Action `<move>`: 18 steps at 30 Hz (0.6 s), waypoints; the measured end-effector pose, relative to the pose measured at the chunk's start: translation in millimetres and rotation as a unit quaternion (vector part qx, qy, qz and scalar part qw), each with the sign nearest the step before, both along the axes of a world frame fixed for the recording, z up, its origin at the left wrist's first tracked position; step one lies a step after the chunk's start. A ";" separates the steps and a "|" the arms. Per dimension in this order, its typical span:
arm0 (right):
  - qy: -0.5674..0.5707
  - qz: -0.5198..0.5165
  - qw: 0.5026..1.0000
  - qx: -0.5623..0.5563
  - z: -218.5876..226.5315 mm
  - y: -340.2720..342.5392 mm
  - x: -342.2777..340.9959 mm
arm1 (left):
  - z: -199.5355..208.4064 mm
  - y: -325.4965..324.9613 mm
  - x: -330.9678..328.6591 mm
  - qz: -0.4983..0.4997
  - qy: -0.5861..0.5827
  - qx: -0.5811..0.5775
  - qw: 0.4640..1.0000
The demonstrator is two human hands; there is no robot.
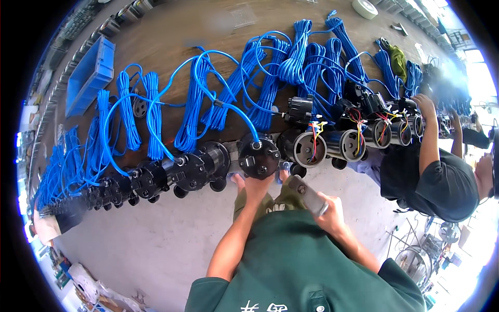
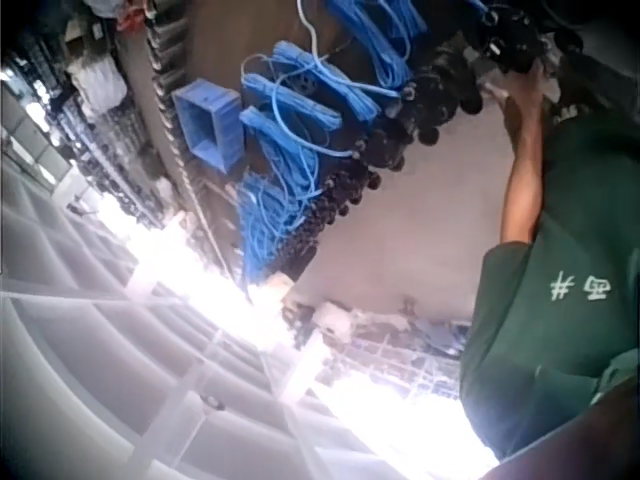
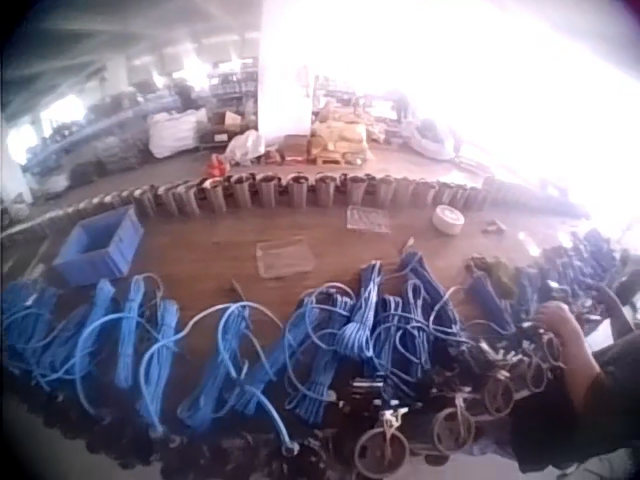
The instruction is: The person assembles water pumps by fitting components together and tapping them into place with a hammer.
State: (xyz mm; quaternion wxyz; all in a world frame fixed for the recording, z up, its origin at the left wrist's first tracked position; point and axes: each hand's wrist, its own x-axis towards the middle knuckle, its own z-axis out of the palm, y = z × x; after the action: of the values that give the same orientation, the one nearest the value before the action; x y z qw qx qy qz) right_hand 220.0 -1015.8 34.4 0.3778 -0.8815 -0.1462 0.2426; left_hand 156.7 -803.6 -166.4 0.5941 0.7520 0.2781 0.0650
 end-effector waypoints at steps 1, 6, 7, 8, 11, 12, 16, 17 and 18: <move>-0.035 0.017 0.999 0.019 -1.3 0.7 -1.8 | -3.9 -1.2 -0.9 0.008 0.005 -0.037 0.999; -0.073 0.026 0.997 -0.023 -14.9 19.8 -7.3 | -18.8 -5.4 1.6 0.044 0.032 -0.198 0.979; -0.069 0.027 0.997 -0.036 -13.5 24.1 -6.1 | -16.3 -4.1 4.2 0.044 0.041 -0.215 0.975; -0.066 0.040 0.997 -0.027 -13.3 23.1 -6.4 | -11.2 -1.9 3.0 0.034 0.058 -0.214 0.974; -0.096 0.062 0.991 0.075 6.5 33.3 -4.6 | -12.1 2.1 -1.3 0.041 0.048 -0.220 0.973; -0.137 0.075 0.984 0.087 0.2 36.6 -0.7 | -13.5 2.7 -3.1 0.042 0.057 -0.200 0.977; -0.196 0.054 0.976 -0.079 -62.4 35.2 7.1 | 26.1 -0.8 8.0 0.008 0.110 -0.094 0.989; -0.192 0.057 0.977 -0.075 -62.5 31.0 8.5 | 26.6 1.9 8.5 0.002 0.089 -0.085 0.992; -0.188 0.061 0.978 -0.070 -59.8 23.7 5.9 | 27.3 3.3 9.1 0.005 0.074 -0.091 0.993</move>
State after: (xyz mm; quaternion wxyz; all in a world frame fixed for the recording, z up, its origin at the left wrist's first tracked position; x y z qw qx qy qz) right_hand 225.9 -992.1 -25.4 0.2652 -0.9251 -0.2504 0.1053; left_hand 165.7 -800.4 -139.0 0.6375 0.6961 0.3299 -0.0134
